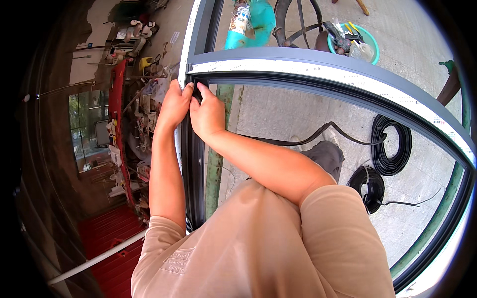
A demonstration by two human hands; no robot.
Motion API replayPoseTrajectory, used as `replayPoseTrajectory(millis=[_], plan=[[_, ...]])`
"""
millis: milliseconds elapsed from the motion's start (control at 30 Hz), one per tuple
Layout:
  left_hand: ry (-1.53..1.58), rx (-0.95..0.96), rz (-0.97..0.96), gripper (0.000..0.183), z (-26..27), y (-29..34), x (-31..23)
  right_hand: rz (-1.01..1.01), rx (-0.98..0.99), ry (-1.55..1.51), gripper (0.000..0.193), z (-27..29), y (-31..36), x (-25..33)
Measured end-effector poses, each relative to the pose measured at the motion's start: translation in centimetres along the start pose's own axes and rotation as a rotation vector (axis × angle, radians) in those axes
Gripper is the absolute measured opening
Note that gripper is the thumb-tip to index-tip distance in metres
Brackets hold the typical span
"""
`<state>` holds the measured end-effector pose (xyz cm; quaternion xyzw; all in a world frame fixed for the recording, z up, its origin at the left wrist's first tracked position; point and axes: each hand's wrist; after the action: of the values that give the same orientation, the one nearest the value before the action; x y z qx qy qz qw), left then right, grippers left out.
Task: The person installs a black rubber gasket into the groove of an aluminum window frame by hand and using shears to cut the rubber strip to length.
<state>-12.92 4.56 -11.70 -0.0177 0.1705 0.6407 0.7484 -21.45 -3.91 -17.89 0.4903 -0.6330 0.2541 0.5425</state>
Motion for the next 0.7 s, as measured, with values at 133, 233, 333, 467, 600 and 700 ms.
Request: replayPoseTrajectory(millis=[133,233,333,467,600,700], plan=[[0.028,-0.010,0.025,0.053,-0.3,0.1,-0.6,-0.046,0.075,0.103,0.046,0.7,-0.5,0.1],[-0.001,-0.002,0.064,0.050,0.0,0.2,-1.0,-0.001,0.059,0.105,0.045,0.3,-0.7,-0.6],[-0.013,0.016,0.082,0.045,0.1,0.1,-0.9,0.060,0.035,0.086,0.043,-0.1,-1.1,-1.6],[0.002,0.004,0.060,0.048,0.3,0.7,-0.7,0.099,0.016,0.090,0.041,-0.3,-1.0,-2.0],[0.036,0.003,0.078,0.052,0.2,0.8,-1.3,0.161,0.009,0.165,0.040,-0.1,-1.4,-2.0],[0.074,0.012,0.091,0.055,0.1,0.6,-0.9,0.187,0.029,0.229,0.040,0.1,-1.6,-2.1]])
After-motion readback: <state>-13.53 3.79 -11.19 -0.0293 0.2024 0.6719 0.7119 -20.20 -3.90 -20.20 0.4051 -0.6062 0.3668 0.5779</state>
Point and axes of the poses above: each hand's wrist, its own y-axis away from the middle knuckle, its own z-axis out of the back of the hand, x = y × z, and after that the axes turned 3 degrees about x, right-handed
